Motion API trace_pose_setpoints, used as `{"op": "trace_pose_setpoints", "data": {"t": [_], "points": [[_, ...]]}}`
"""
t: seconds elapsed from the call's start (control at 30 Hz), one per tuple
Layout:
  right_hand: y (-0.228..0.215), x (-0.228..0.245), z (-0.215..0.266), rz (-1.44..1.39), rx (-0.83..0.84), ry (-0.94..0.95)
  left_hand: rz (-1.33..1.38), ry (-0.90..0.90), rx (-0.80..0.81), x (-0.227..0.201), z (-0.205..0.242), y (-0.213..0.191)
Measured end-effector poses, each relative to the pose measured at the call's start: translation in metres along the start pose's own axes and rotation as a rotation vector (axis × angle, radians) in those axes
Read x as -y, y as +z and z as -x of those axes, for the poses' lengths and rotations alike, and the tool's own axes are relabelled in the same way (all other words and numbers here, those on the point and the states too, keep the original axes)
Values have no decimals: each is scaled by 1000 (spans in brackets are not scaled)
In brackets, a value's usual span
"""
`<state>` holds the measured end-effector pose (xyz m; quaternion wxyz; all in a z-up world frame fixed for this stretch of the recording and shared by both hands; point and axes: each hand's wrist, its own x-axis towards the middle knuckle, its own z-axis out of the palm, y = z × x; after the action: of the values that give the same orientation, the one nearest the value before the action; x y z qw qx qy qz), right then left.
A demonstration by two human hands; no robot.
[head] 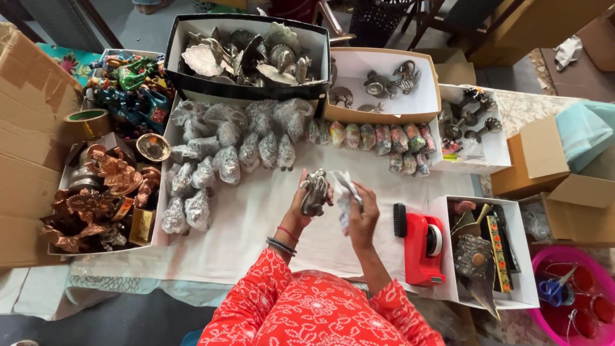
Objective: The person wipes a small silver decorative figurine with a white cloth, then wraps it in bubble wrap and secures it with tape. The wrapped item is placed among other wrapped items on the table.
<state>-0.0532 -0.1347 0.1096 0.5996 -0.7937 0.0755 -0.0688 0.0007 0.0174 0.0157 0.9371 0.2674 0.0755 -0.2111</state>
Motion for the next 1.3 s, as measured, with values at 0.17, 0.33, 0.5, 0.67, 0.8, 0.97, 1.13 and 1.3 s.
{"op": "trace_pose_setpoints", "data": {"t": [0.17,0.33,0.5,0.67,0.8,0.97,1.13,1.3], "points": [[39,13,-9,293,2,-689,258,-76,-144,24,-8,-8],[53,10,-51,402,68,-495,75,-99,-79,21,-6,-19],[52,-33,-80,299,215,-19,99,-12,23,20,-3,-20],[39,-82,-65,-16,172,48,131,77,-51,-1,14,14],[37,-79,-45,-624,260,606,133,161,-113,-2,-3,6],[40,-90,-33,-844,305,542,-542,444,-346,5,-16,-8],[48,-144,-44,-922,-26,446,-408,32,-258,-1,25,13],[26,-153,-61,-641,98,325,-488,208,-174,4,33,2]]}}
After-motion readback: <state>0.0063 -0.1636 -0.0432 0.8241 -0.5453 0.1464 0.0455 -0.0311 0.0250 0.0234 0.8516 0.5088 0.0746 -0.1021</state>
